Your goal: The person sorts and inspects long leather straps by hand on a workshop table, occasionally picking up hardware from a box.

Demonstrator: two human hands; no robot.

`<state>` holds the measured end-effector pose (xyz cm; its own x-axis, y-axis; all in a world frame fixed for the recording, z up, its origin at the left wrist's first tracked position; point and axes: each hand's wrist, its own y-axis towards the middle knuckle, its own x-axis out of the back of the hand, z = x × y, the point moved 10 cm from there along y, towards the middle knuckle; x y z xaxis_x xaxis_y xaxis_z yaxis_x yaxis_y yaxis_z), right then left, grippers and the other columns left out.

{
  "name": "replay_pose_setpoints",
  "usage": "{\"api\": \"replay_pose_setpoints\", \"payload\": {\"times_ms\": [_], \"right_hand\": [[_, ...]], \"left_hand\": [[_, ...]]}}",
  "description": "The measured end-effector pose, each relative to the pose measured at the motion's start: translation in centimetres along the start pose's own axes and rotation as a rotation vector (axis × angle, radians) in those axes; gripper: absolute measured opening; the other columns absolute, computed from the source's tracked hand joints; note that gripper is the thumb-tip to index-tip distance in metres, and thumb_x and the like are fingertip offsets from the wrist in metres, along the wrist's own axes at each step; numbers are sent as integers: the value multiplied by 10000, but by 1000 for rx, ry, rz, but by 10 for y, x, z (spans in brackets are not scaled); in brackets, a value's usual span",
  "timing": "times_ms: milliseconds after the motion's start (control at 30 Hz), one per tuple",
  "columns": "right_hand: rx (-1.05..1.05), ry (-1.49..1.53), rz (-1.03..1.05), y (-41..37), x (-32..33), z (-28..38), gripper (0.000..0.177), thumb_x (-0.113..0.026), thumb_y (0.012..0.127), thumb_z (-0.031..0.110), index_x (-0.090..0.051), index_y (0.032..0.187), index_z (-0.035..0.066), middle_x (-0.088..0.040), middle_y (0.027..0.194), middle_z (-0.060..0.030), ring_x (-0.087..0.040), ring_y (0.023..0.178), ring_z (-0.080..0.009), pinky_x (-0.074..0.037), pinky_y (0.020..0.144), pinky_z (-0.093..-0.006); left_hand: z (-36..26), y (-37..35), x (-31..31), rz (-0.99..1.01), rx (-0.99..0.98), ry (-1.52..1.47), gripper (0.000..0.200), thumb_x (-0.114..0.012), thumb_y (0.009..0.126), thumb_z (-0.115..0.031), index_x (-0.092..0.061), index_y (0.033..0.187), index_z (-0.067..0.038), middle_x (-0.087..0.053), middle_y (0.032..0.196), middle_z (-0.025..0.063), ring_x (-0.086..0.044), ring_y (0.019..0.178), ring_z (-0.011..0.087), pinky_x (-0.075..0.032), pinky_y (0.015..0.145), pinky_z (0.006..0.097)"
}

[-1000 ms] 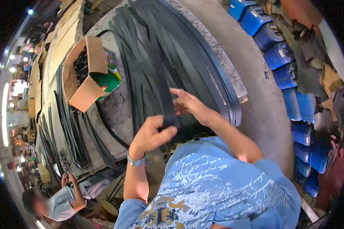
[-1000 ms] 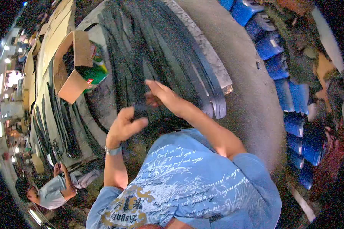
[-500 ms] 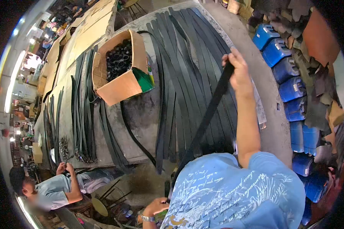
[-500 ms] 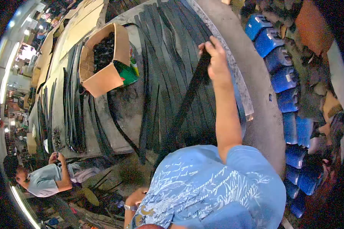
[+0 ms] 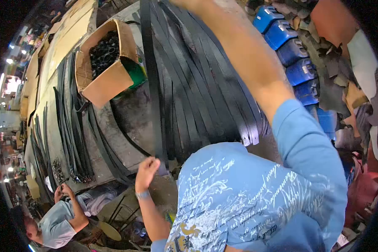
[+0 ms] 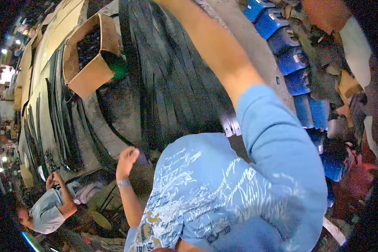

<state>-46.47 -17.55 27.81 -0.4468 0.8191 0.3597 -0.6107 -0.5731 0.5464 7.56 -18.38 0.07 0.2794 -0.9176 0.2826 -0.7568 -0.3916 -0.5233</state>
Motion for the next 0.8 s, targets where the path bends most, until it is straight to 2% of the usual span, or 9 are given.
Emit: {"api": "replay_pose_setpoints", "payload": {"times_ms": [33, 67, 167, 200, 333, 533, 567, 667, 800], "right_hand": [[-3, -26, 134, -34, -12, -8, 928, -608, 923, 337, 21, 1551, 73, -329, 1517, -260, -360, 1387, -370, -351, 1092, -371], [-194, -94, 178, -88, -17, -19, 620, -617, 918, 301, -409, 1420, 2, -644, 1083, -122, -608, 917, -206, -494, 814, -343], [-443, -215, 300, -234, -22, -95, 607, -619, 894, 307, -450, 1411, 38, -542, 1344, -255, -555, 1229, -339, -436, 1025, -393], [-546, -238, 268, -281, -14, -97, 566, -616, 878, 295, -498, 1360, 22, -649, 1157, -228, -616, 1112, -351, -477, 936, -440], [-804, -439, 384, -430, -8, -118, 592, -673, 868, 309, -496, 1360, 32, -603, 1175, -193, -581, 1116, -365, -465, 935, -461], [-742, -640, 350, -441, -12, -85, 750, -751, 811, 293, -400, 1432, 59, -543, 1212, -185, -526, 1147, -372, -457, 948, -455], [-707, -674, 310, -440, -11, -83, 761, -757, 805, 282, -393, 1436, 60, -532, 1224, -183, -518, 1152, -375, -457, 951, -453], [-719, -672, 250, -442, -7, -85, 761, -749, 808, 252, -376, 1446, 72, -515, 1235, -175, -496, 1178, -372, -431, 979, -451], [-721, -685, 275, -441, -7, -92, 735, -750, 802, 230, -397, 1418, 43, -512, 1234, -185, -505, 1161, -371, -457, 958, -453]], "left_hand": [[2, 22, 0, 7, -11, -34, 320, -648, 936, -267, -510, 743, -52, -386, 665, -69, -359, 648, 46, -305, 555, 258], [20, 44, 1, 16, 50, -88, 304, -637, 943, -257, -530, 745, -54, -410, 660, -65, -359, 650, 49, -305, 568, 255], [34, 73, -2, -43, -4, 43, 340, -623, 949, -312, -507, 710, -100, -419, 636, -65, -375, 581, 43, -299, 519, 245], [48, 79, -3, -49, 12, 23, 344, -632, 945, -298, -496, 703, -94, -401, 631, -63, -364, 577, 49, -295, 519, 257], [45, 77, 3, -100, 54, 43, 292, -641, 935, -270, -533, 767, -56, -434, 681, -42, -419, 641, 82, -340, 586, 268], [-14, 78, 52, -278, -130, 426, 288, -584, 847, -59, -539, 1127, -11, -510, 1057, 102, -491, 925, 209, -432, 838, 337], [-46, 72, 59, -309, -342, 447, 248, -558, 876, -60, -550, 1122, -30, -522, 1010, 72, -504, 879, 164, -442, 770, 298], [-150, 58, 86, -308, -332, 25, 240, -490, 954, -107, -546, 1176, -37, -519, 901, 15, -485, 729, 96, -425, 646, 234], [-270, 93, 184, -588, -668, 369, 302, -578, 959, -220, -560, 1135, 24, -584, 909, 66, -549, 779, 159, -463, 716, 312]]}}
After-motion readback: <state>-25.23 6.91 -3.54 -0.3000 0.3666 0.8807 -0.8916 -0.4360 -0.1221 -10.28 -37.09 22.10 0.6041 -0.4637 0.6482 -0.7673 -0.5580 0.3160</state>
